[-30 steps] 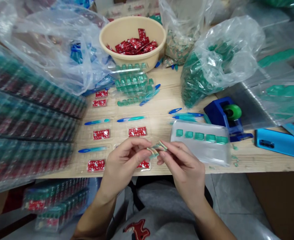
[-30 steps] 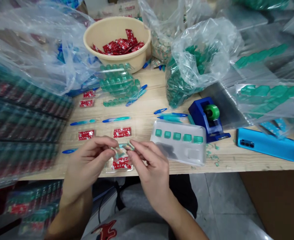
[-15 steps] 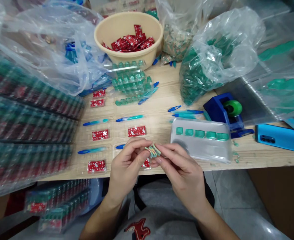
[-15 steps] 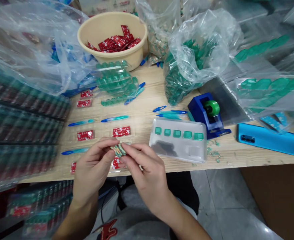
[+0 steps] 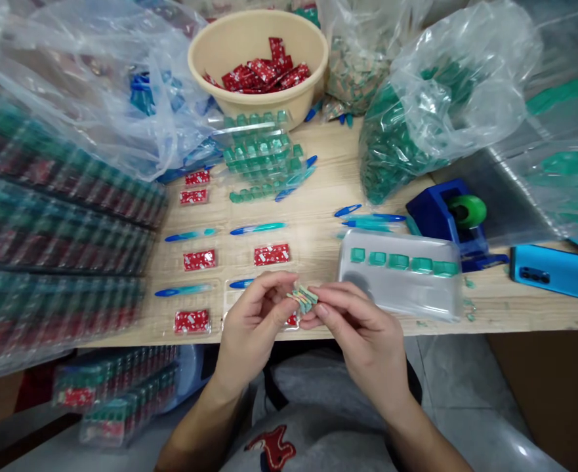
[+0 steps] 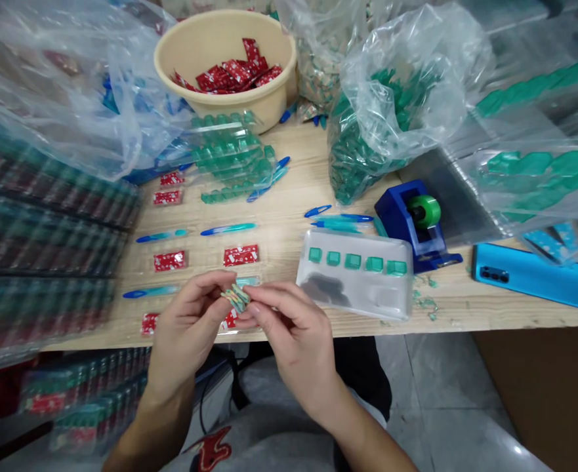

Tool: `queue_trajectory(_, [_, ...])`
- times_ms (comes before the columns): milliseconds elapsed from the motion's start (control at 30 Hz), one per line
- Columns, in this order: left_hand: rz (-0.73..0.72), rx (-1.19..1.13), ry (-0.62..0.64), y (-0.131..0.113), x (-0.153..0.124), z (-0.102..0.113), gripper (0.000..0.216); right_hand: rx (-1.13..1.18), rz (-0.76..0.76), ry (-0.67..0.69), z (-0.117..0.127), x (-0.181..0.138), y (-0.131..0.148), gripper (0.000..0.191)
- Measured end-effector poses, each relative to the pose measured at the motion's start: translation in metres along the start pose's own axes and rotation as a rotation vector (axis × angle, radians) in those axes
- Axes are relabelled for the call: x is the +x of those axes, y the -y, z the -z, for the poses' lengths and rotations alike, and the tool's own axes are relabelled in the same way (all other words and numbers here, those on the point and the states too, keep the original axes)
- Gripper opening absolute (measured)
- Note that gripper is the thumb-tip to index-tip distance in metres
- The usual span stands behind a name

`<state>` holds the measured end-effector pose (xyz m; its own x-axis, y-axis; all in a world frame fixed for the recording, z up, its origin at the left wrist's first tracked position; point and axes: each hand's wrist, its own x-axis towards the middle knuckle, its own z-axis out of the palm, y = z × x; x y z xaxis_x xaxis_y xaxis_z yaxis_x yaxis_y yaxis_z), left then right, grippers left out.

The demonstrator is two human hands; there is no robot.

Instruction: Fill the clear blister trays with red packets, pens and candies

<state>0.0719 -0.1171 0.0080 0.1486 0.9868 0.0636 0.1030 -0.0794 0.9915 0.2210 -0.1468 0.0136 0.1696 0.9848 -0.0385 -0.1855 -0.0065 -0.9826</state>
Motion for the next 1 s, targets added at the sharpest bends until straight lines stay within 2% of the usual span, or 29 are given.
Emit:
queue_trajectory(167, [0.006, 0.045, 0.045, -0.001, -0.005, 0.001, 0.015, 0.032, -0.053, 0.053, 0.001, -0.003, -0.009, 0.012])
queue_trajectory(300, [0.252, 0.022, 0.023, 0.016, -0.017, 0.012, 0.007, -0.053, -0.11, 0.081, -0.001, -0.012, -0.033, 0.013])
queue_trajectory(367, [0.349, 0.025, -0.101, 0.03, -0.02, 0.026, 0.012, -0.151, -0.13, 0.107, -0.001, -0.017, -0.048, 0.018])
queue_trajectory(467, [0.366, 0.09, -0.354, 0.049, -0.014, 0.056, 0.026, -0.269, -0.134, 0.184, 0.0, -0.022, -0.069, 0.02])
queue_trajectory(533, [0.353, 0.161, -0.411, 0.058, -0.002, 0.073, 0.03, -0.311, -0.136, 0.23, 0.0, -0.024, -0.077, 0.021])
queue_trajectory(633, [0.379, 0.358, -0.354, 0.067, 0.023, 0.085, 0.023, -0.373, -0.125, 0.263, -0.001, -0.023, -0.082, 0.023])
queue_trajectory(767, [0.418, 0.568, -0.3, 0.076, 0.048, 0.083, 0.011, -0.418, -0.113, 0.269, 0.0, -0.024, -0.079, 0.023])
queue_trajectory(1000, [0.395, 0.819, -0.243, 0.074, 0.051, 0.073, 0.011, -0.431, -0.115, 0.274, 0.003, -0.023, -0.077, 0.022])
